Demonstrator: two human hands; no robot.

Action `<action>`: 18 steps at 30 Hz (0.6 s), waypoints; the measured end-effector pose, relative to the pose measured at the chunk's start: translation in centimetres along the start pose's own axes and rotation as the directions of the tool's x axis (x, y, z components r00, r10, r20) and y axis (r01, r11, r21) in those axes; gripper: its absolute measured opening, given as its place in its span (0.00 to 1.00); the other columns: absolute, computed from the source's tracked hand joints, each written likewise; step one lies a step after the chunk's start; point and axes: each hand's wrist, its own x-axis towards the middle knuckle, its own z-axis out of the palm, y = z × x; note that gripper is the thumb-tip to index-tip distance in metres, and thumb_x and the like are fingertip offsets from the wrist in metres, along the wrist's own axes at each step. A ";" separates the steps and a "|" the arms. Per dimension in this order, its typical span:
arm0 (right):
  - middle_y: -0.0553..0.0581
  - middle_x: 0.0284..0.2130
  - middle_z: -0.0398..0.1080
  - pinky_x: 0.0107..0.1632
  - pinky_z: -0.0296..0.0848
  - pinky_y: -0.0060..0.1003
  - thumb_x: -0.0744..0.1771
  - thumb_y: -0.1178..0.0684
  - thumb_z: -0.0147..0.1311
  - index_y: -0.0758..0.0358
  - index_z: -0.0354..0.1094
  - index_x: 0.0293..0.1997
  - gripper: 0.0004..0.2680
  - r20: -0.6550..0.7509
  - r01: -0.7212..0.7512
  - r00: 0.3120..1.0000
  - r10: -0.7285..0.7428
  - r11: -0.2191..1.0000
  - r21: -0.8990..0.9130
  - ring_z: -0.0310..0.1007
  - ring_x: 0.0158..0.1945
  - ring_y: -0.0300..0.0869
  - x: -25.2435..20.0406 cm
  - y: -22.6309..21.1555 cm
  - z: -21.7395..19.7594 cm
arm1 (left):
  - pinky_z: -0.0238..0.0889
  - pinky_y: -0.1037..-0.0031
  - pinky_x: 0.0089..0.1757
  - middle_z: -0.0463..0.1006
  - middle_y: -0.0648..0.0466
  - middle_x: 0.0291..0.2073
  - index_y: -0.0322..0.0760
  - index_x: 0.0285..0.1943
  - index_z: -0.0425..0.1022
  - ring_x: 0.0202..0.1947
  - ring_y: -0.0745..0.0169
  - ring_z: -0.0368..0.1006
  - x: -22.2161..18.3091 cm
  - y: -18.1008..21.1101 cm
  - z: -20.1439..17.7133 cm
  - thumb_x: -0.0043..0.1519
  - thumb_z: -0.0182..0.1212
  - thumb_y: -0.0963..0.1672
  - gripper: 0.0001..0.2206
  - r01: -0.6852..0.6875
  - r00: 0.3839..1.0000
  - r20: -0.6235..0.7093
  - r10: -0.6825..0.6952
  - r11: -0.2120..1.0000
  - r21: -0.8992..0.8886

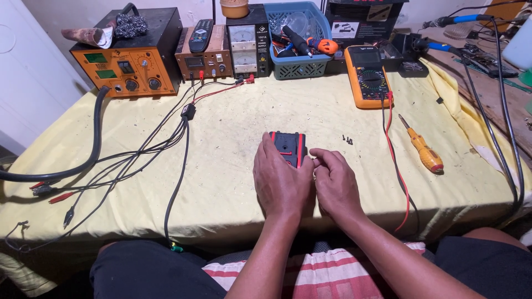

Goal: Disassembling a battery pack using a screwdriver to remove screws and opening the plastic casing to reveal internal components.

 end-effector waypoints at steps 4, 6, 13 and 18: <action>0.59 0.40 0.71 0.55 0.73 0.45 0.64 0.62 0.41 0.60 0.74 0.56 0.17 -0.005 0.018 1.000 -0.018 1.000 -0.014 0.75 0.49 0.46 0.2 0.3 0.1 | 0.58 0.51 0.61 0.69 0.31 0.61 0.20 0.72 0.58 0.64 0.33 0.66 0.2 0.3 -0.2 0.50 0.68 0.45 0.39 -0.017 1.000 -0.026 0.017 1.000 -0.015; 0.60 0.38 0.70 0.52 0.74 0.43 0.64 0.62 0.41 0.61 0.74 0.55 0.17 -0.011 0.032 0.999 -0.032 0.999 0.007 0.75 0.47 0.45 0.1 0.1 0.0 | 0.59 0.49 0.60 0.70 0.30 0.60 0.19 0.71 0.58 0.63 0.31 0.67 0.2 0.9 -0.8 0.51 0.66 0.44 0.39 0.014 0.999 -0.030 -0.016 0.997 -0.075; 0.59 0.39 0.70 0.51 0.75 0.39 0.65 0.62 0.40 0.65 0.73 0.56 0.17 0.000 -0.001 1.000 0.001 0.998 0.068 0.73 0.46 0.43 -0.3 -0.5 -0.2 | 0.62 0.47 0.57 0.71 0.35 0.60 0.24 0.72 0.59 0.61 0.32 0.68 1.5 0.8 -2.1 0.50 0.64 0.47 0.39 0.134 0.986 -0.063 -0.156 0.956 -0.261; 0.59 0.39 0.69 0.51 0.75 0.40 0.65 0.63 0.39 0.65 0.72 0.58 0.18 0.024 -0.023 0.999 0.021 0.998 0.054 0.73 0.46 0.42 -0.5 -1.2 -0.3 | 0.69 0.51 0.47 0.71 0.34 0.56 0.26 0.73 0.60 0.54 0.36 0.72 2.3 1.1 -4.9 0.50 0.66 0.47 0.39 0.251 0.956 0.010 -0.294 0.797 -0.549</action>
